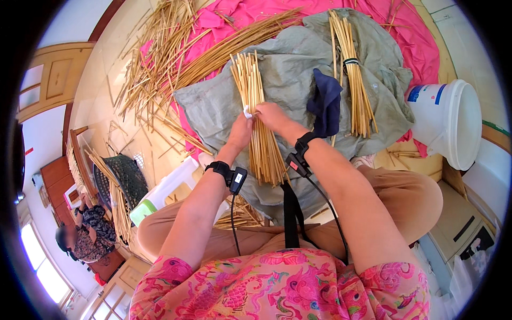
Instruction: The person cleans and sorts long wooden reeds by hand using a blue cloth to wipe down individual sticks before bundling them together with ties.
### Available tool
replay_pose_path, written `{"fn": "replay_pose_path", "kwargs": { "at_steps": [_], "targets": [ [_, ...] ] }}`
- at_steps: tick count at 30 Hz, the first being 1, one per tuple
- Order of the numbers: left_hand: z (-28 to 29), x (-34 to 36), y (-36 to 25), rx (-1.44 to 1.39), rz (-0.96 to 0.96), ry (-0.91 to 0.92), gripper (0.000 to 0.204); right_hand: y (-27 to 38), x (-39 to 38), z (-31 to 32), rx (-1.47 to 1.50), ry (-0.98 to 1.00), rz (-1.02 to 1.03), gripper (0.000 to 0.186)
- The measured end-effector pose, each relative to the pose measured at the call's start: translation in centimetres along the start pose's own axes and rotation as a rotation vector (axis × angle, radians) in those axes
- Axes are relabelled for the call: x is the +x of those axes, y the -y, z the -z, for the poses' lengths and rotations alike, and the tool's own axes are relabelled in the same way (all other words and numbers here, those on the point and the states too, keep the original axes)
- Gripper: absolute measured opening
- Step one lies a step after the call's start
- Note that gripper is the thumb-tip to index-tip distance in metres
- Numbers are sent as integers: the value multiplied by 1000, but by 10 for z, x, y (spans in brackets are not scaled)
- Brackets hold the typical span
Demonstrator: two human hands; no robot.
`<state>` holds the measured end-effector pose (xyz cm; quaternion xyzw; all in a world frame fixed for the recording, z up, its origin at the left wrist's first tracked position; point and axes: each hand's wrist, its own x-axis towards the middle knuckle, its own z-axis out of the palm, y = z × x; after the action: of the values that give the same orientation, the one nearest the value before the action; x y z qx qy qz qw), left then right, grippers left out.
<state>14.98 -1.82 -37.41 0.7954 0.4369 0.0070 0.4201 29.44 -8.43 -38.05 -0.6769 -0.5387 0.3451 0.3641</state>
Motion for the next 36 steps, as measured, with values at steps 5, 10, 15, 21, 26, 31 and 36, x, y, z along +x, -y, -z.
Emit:
{"fn": "replay_pose_path", "kwargs": {
  "at_steps": [5,10,15,21,26,31,36],
  "targets": [
    [8,1,9,-647,366,184,25,-16,-7,19,-10,-73,22,11],
    [14,13,20,-876,451,294,28,-8,-28,16,10,-165,19,14],
    [16,8,13,-538,243,269,28,19,-15,25,122,-151,-180,13],
    [12,8,12,-1139,497,200,21,20,-16,18,95,-262,-43,12],
    [18,14,14,-722,377,226,16,-5,-55,6,-99,-218,-23,10],
    [17,8,-9,96,-104,92,10,-5,-57,-5,-66,-228,-99,10],
    [16,3,-10,204,-498,-120,13,17,-14,2,-17,-218,69,14]
  ]
}}
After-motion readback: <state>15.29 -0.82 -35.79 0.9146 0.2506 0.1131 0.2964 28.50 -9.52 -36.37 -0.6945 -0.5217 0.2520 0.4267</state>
